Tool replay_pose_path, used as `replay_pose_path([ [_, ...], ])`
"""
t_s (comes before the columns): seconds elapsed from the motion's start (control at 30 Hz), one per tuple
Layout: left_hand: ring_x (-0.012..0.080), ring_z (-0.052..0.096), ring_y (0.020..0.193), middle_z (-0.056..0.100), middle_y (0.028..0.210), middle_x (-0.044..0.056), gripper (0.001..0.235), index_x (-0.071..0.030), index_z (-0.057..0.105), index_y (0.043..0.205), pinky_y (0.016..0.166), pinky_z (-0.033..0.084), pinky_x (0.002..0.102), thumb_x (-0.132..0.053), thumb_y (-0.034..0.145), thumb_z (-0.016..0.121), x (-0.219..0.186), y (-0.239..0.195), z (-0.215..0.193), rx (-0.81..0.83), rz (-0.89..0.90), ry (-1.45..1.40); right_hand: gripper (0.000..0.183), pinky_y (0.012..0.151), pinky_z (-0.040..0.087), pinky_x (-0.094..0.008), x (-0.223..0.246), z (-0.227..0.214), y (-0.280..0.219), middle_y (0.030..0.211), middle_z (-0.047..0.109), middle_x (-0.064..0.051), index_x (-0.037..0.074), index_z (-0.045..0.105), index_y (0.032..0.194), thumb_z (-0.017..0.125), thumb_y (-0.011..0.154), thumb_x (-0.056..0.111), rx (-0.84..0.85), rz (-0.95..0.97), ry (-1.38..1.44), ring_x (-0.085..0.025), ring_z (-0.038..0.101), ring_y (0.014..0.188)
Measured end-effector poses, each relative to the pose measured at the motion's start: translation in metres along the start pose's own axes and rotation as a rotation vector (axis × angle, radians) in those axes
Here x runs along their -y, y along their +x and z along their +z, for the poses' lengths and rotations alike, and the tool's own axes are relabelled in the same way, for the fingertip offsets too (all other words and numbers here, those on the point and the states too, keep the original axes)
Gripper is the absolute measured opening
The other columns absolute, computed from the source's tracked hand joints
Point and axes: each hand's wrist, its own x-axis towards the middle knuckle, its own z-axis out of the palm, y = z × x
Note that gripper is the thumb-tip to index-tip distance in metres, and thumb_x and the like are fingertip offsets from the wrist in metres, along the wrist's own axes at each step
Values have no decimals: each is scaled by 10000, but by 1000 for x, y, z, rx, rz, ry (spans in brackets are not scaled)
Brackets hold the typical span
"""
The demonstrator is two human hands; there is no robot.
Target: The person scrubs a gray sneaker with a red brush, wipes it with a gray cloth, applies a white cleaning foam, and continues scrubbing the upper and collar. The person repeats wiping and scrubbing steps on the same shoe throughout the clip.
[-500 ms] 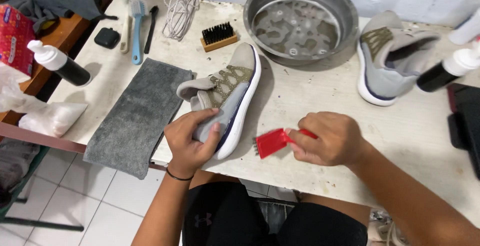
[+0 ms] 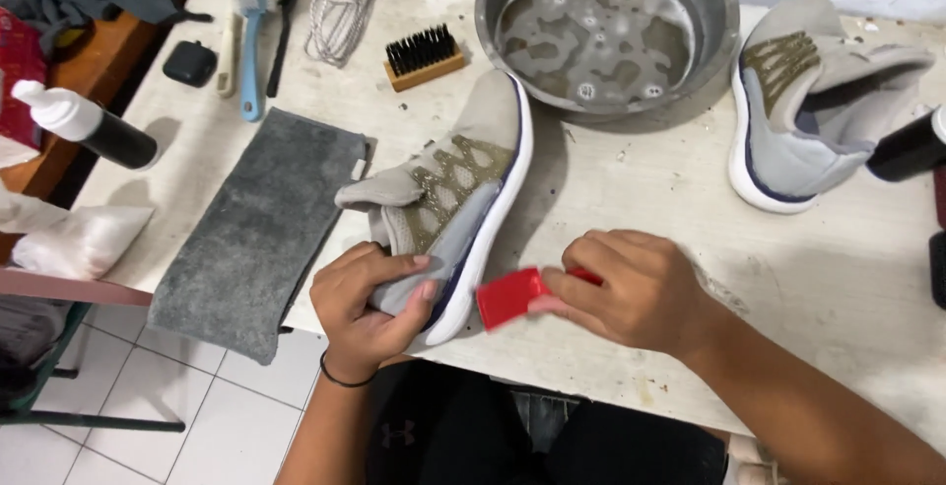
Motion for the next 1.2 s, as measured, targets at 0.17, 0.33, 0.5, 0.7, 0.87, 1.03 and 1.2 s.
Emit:
replay_pose_path([
  [0.17,213,379,390,502,507,71,154,1,710,827,418,322,328,-146,864,736,-3,-12,2,6,75,76,220,400,427,-254,26,-23,12,719,587,-35,124,713,879,825,897,313,85,73,-80,-134,540,486],
  [0.33,187,389,442,508,560,55,153,2,682,816,471,317,298,-122,907,679,-17,-4,11,50,149,189,309,464,374,-248,25,-30,10,763,535,5,168,661,819,834,979,367,155,116,-331,-124,475,541],
  [0.5,175,444,465,526,565,46,134,-12,668,783,486,366,303,-54,908,686,-26,6,16,213,220,221,175,372,439,-273,20,-29,2,742,649,5,175,740,906,799,950,334,268,86,-305,-94,539,457],
  [0.7,180,459,452,574,579,58,103,5,660,784,481,355,297,-21,882,678,-27,5,18,183,153,151,279,445,434,-259,27,-30,7,740,551,10,155,671,842,779,960,383,213,26,-38,-129,500,516],
  [0.87,177,498,466,664,664,71,141,4,682,801,473,360,295,-95,899,661,-14,-9,12,139,40,85,193,295,386,-187,14,-19,-4,652,639,30,175,744,911,712,1035,319,168,28,-362,-48,504,418],
  [1.03,164,642,576,738,791,94,95,-28,670,822,569,487,261,-113,855,700,5,-32,-1,-6,-190,31,214,343,459,-216,17,-7,2,696,660,-19,135,745,898,814,947,331,27,-2,-92,-79,544,461],
  [1.2,97,622,562,746,796,56,59,-76,680,842,543,464,218,-134,853,678,4,-36,-3,1,-275,-8,276,446,470,-246,35,-9,10,775,624,-48,67,705,922,874,887,283,-8,95,56,-131,575,574],
])
